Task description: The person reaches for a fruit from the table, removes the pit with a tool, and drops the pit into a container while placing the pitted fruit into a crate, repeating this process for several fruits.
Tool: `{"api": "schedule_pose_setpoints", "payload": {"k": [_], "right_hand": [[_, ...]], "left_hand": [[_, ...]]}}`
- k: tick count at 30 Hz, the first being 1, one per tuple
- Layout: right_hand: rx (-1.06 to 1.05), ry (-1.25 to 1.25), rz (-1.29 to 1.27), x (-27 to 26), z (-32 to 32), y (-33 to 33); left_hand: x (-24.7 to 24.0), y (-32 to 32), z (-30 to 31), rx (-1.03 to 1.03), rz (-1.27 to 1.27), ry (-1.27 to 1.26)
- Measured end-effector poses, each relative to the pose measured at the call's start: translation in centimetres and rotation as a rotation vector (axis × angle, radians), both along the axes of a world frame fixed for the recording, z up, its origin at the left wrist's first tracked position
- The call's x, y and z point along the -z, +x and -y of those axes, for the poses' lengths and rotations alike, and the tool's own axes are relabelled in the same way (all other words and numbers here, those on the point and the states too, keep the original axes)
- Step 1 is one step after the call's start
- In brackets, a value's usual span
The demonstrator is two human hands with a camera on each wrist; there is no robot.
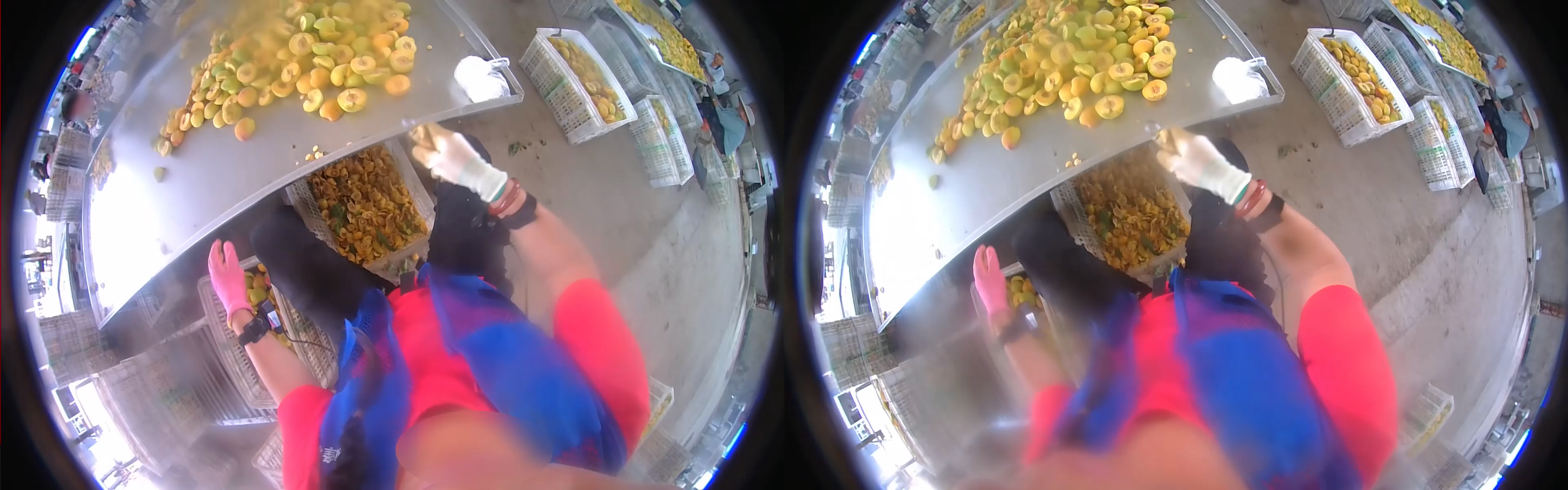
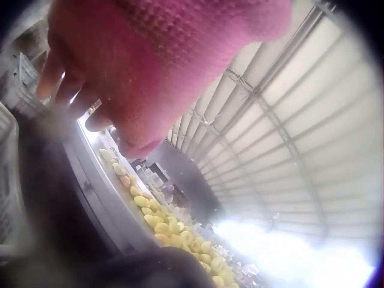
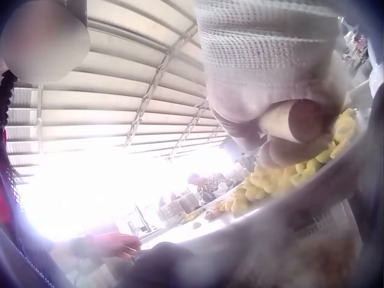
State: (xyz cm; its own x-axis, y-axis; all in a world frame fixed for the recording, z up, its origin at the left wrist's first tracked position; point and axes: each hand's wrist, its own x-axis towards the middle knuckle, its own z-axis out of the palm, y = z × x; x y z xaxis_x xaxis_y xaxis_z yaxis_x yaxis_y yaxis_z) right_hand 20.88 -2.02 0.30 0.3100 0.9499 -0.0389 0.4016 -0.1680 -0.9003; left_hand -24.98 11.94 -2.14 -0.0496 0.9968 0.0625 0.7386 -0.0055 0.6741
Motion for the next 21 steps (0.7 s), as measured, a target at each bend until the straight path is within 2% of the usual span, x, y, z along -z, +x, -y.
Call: {"api": "schedule_pose_setpoints", "payload": {"k": [2,4,6,8,11,13,14,16,18,19,21], "right_hand": [[0.035,-0.123,-0.033,-2.1,-1.3,2.5],[0.095,-0.105,-0.041,-3.5,-2.9,4.4],[0.130,-0.120,-0.058,-2.8,-5.4,6.9],[0.160,-0.172,-0.009,-2.4,-7.7,9.0],[0.227,-0.228,-0.047,-1.3,-11.0,11.7],[0.236,-0.289,-0.025,-0.3,-14.0,14.0],[0.273,-0.303,0.049,1.3,-15.8,15.3],[0.310,-0.328,0.128,4.8,-19.6,18.8],[0.394,-0.256,0.302,7.2,-23.6,21.8],[0.434,-0.319,0.137,7.5,-25.2,23.1],[0.459,-0.309,0.139,8.8,-28.4,25.2]], "left_hand": [[1.1,1.6,-4.0,0.231,0.171,-0.037],[1.7,3.0,-9.5,0.709,-0.636,0.440],[-3.4,11.3,-10.1,0.447,-0.192,0.087],[-5.1,16.3,-13.0,0.600,-0.112,0.115],[-4.6,22.3,-19.3,0.672,-0.189,0.207],[-4.8,26.2,-22.7,0.676,-0.346,0.295],[-4.7,28.0,-24.7,0.680,-0.339,0.293],[-4.3,31.2,-28.1,0.655,-0.526,0.344],[-4.7,34.0,-30.7,0.644,-0.543,0.280],[-4.1,35.2,-32.4,0.622,-0.583,0.306],[-3.3,37.3,-35.1,0.586,-0.665,0.360]]}}
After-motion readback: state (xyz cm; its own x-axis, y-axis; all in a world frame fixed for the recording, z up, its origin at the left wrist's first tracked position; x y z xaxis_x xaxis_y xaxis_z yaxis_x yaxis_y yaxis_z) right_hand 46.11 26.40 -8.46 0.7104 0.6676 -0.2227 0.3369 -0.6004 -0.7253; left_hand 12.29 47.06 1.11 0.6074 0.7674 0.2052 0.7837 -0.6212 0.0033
